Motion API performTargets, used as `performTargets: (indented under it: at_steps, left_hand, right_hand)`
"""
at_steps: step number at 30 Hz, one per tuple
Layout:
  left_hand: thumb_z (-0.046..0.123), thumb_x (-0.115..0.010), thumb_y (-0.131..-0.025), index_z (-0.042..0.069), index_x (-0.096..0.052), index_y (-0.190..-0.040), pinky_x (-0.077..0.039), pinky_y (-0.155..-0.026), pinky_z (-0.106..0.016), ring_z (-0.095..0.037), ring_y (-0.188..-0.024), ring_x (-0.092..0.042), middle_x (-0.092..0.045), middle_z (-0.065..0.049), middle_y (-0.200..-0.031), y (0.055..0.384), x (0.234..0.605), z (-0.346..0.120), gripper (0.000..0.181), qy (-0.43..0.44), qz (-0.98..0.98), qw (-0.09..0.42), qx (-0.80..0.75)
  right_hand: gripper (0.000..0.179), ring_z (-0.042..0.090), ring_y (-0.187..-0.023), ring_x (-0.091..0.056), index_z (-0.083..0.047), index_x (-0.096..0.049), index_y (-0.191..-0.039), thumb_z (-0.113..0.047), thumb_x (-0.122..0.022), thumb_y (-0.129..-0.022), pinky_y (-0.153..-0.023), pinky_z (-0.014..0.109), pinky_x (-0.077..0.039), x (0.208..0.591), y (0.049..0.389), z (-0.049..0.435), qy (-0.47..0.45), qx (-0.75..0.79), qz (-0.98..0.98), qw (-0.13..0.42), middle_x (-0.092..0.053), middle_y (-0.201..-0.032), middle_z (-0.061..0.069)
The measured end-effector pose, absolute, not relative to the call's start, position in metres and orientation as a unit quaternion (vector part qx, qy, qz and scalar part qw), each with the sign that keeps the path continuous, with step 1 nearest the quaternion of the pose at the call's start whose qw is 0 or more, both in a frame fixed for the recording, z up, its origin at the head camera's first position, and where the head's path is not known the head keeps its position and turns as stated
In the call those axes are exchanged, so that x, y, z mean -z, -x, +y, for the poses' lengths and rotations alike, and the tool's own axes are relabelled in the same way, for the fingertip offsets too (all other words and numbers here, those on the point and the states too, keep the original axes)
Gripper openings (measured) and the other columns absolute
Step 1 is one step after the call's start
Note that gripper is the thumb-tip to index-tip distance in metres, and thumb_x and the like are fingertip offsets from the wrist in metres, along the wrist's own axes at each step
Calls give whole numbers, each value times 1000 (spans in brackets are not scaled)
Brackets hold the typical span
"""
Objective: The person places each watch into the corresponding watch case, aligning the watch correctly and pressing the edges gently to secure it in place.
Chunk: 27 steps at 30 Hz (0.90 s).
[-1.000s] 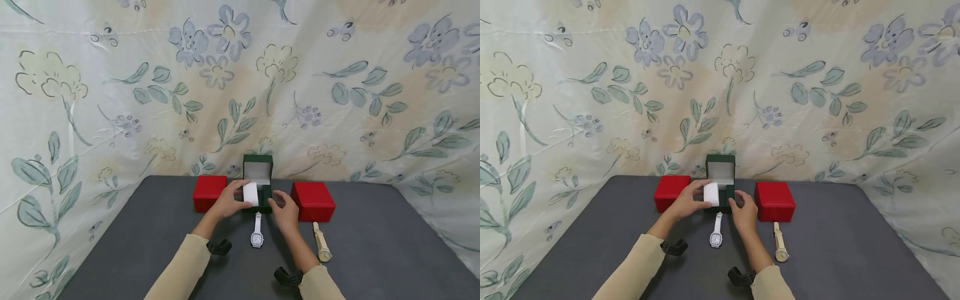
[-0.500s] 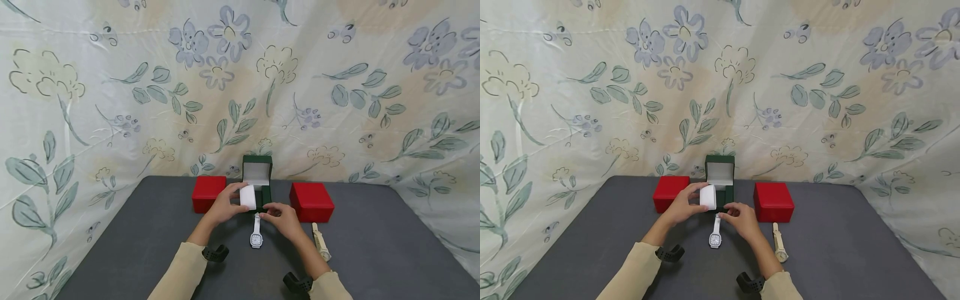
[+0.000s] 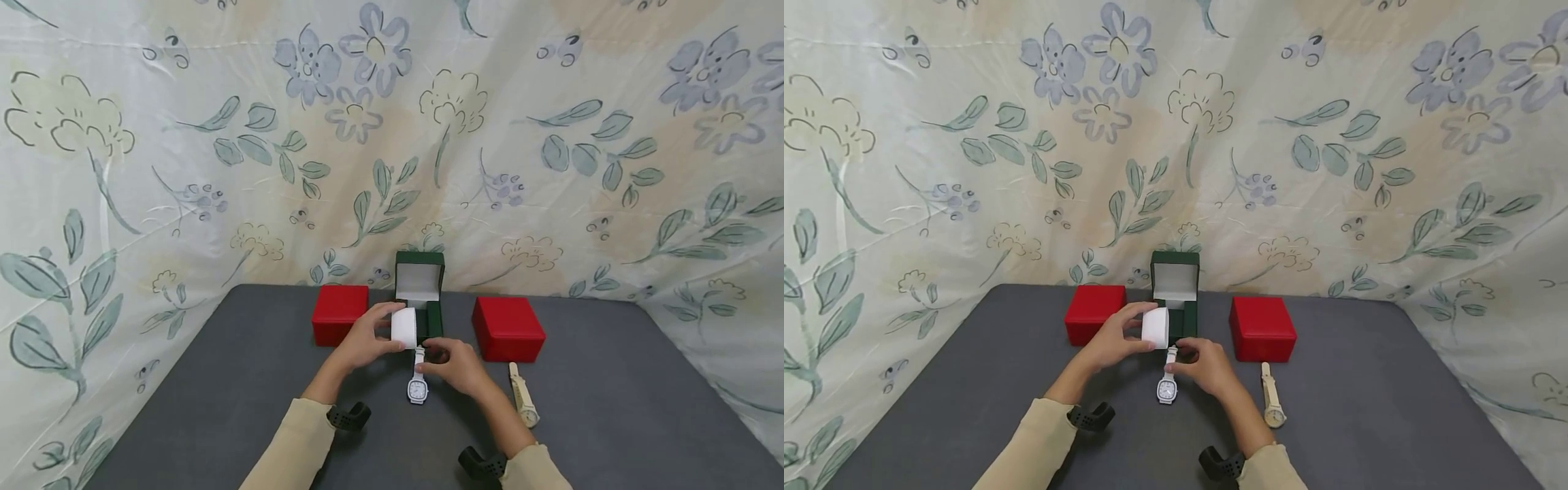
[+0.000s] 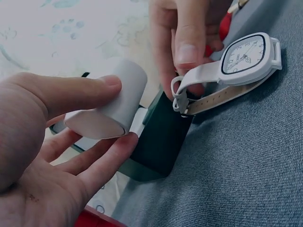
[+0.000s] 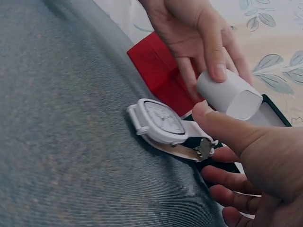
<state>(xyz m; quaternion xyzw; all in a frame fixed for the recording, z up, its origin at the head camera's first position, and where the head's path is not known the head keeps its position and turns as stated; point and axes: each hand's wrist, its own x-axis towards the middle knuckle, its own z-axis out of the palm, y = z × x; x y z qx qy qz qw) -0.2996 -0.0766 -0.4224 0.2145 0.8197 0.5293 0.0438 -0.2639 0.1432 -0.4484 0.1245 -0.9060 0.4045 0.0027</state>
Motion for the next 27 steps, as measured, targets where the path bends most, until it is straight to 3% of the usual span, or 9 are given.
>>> performTargets:
  at_steps: [8,14,20,27]
  left_hand:
    - [9,-77,-80,19,-46,-142,-58,-87,-39,-36,-123,-54,-43,-5,-146,300,423,-77,70,-226,823,57,-518]
    - [9,-77,-80,19,-46,-142,-57,-88,-40,-37,-123,-54,-43,-5,-146,297,421,-77,70,-230,821,58,-520]
    - [10,-77,-80,19,-46,-142,-57,-89,-41,-36,-124,-53,-43,-5,-145,297,417,-79,69,-233,818,55,-523]
    - [10,-78,-80,23,-46,-142,-56,-89,-40,-35,-125,-52,-43,-4,-146,298,416,-83,71,-237,818,59,-521]
  right_hand:
    - [47,14,-75,-51,-12,-68,-112,-29,-85,-72,-59,24,-44,453,262,139,-142,-394,-908,-5,-60,-86,1]
    - [39,14,-83,-52,-16,-68,-103,-30,-86,-71,-69,26,-47,453,263,140,-159,-392,-906,14,-62,-95,-1]
    - [32,16,-89,-64,-16,-68,-105,-30,-80,-79,-79,31,-57,450,264,145,-170,-433,-885,4,-70,-99,2]
    - [30,19,-91,-69,-12,-68,-107,-31,-75,-84,-84,37,-58,445,267,153,-139,-515,-846,-9,-72,-103,7]
